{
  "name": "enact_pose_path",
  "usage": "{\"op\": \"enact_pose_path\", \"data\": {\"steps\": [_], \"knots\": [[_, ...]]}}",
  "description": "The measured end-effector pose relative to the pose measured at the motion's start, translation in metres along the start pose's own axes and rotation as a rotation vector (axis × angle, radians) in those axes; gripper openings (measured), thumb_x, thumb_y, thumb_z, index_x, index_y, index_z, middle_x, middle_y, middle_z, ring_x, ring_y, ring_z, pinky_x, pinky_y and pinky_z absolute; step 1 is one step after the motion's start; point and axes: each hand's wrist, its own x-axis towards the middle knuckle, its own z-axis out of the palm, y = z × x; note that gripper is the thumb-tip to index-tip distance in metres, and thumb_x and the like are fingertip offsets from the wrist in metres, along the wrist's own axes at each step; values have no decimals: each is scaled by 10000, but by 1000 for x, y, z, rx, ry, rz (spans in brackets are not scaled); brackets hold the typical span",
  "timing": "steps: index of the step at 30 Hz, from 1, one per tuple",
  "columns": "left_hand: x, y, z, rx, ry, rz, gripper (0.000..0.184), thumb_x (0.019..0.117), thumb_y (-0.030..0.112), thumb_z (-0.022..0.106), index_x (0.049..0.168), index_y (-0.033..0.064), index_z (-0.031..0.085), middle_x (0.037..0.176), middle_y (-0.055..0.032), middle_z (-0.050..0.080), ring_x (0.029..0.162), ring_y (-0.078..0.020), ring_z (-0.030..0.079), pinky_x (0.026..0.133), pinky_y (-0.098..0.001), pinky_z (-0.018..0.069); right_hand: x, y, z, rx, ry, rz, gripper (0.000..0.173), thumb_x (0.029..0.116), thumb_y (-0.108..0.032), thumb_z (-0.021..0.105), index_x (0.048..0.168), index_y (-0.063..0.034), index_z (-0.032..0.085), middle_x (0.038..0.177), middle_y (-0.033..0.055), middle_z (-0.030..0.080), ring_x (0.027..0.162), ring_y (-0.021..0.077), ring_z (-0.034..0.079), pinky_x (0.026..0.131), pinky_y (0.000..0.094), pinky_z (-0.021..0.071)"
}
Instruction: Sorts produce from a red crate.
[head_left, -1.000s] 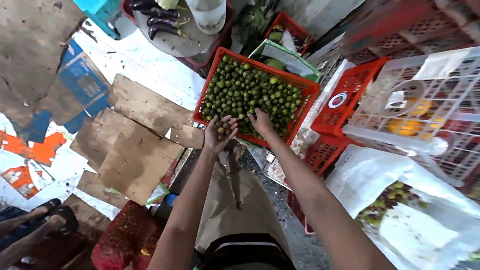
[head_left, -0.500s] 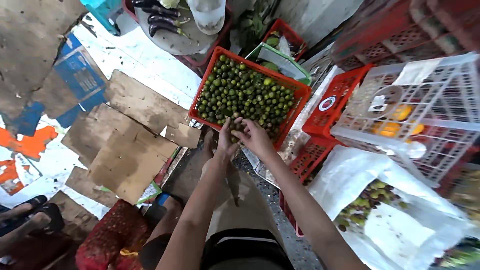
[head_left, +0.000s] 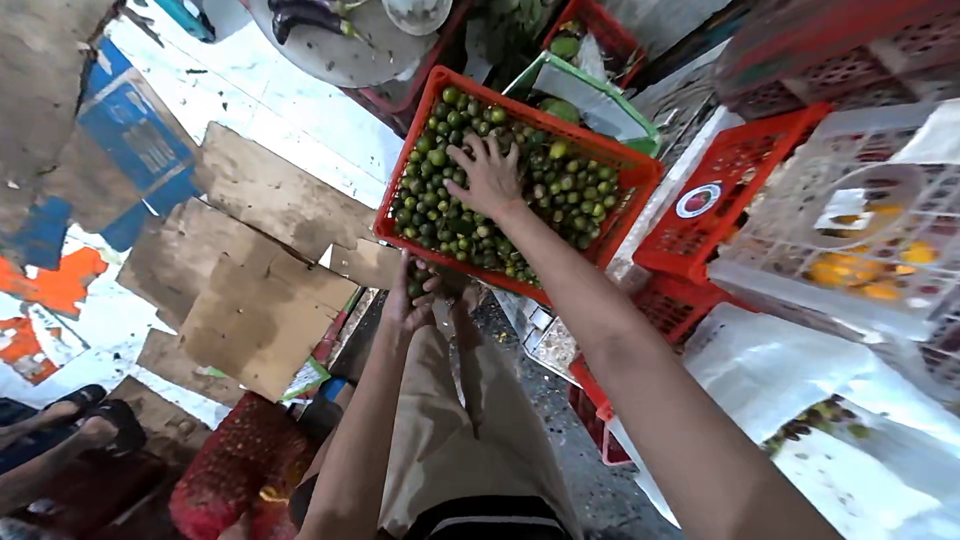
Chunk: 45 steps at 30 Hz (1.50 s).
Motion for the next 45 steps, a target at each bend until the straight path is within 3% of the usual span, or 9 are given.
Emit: {"op": "enact_pose_path", "data": {"steps": [4, 7, 14, 17, 22, 27, 32, 39, 45], "knots": [[0, 21, -9, 15, 35, 4, 441, 1050, 551, 452, 902, 166, 607, 854, 5, 636, 496, -14, 538, 397, -126, 435, -43, 23, 14, -59, 100, 34, 465, 1028, -466, 467, 1456, -318, 571, 1523, 137, 516, 1357, 436, 495, 1040, 696, 369], [5, 30, -12, 30, 74, 32, 422, 1056, 535, 451, 901, 176, 609, 860, 7, 638, 511, -17, 547, 406, -126, 440, -88, 58, 17, -63, 102, 23, 505, 1046, -545, 457, 1396, -225, 631, 1504, 153, 533, 1348, 438, 511, 1041, 691, 397], [15, 43, -19, -99, 74, 7, 423, 1044, 533, 483, 910, 154, 615, 864, -14, 645, 518, -33, 572, 407, -134, 455, -160, 111, 19, -36, 56, 85, 526, 985, -531, 517, 1380, -206, 638, 1597, 166, 415, 1437, 408, 423, 1166, 619, 315], [15, 48, -22, -124, 85, 3, 407, 1038, 516, 509, 905, 146, 615, 864, -25, 648, 514, -38, 574, 405, -138, 459, -154, 89, -1, -2, 199, 157, 666, 851, -601, 574, 1387, -210, 639, 1548, 213, 447, 1397, 462, 428, 1118, 685, 304], [14, 48, -28, -129, 90, 10, 410, 1042, 525, 493, 900, 157, 607, 858, -9, 636, 506, -27, 560, 394, -130, 445, -40, -11, -7, 149, 177, -90, 378, 1021, -297, 532, 1351, -163, 661, 1480, 144, 558, 1406, 363, 484, 1144, 576, 385], [7, 55, -21, -133, 62, 65, 402, 1046, 515, 490, 883, 167, 608, 855, -14, 641, 497, -34, 547, 385, -137, 430, 11, -71, 27, 43, -116, -459, 392, 950, -453, 612, 1246, -217, 713, 1477, 78, 565, 1427, 360, 444, 1200, 688, 187], [-2, 58, -24, -91, 23, 138, 416, 1042, 531, 493, 887, 170, 632, 871, -15, 652, 516, -36, 561, 401, -133, 435, -28, -23, 32, 9, -64, -291, 574, 895, -599, 614, 1363, -267, 643, 1503, 131, 526, 1366, 382, 496, 1128, 665, 313], [-5, 29, -25, -65, 50, 138, 406, 1035, 570, 481, 889, 207, 591, 868, 23, 617, 502, -1, 505, 398, -110, 390, -76, 39, 15, -68, -69, -163, 988, 708, -920, 548, 1471, -292, 554, 1591, 156, 424, 1476, 396, 372, 1172, 657, 269], [-9, 8, -33, -125, 45, 106, 403, 1038, 548, 490, 935, 175, 604, 880, -9, 630, 505, -24, 533, 393, -125, 413, -125, 91, -6, -78, -16, 31, 921, 673, -774, 705, 1434, -269, 588, 1570, 229, 412, 1425, 473, 396, 1121, 707, 289]]}}
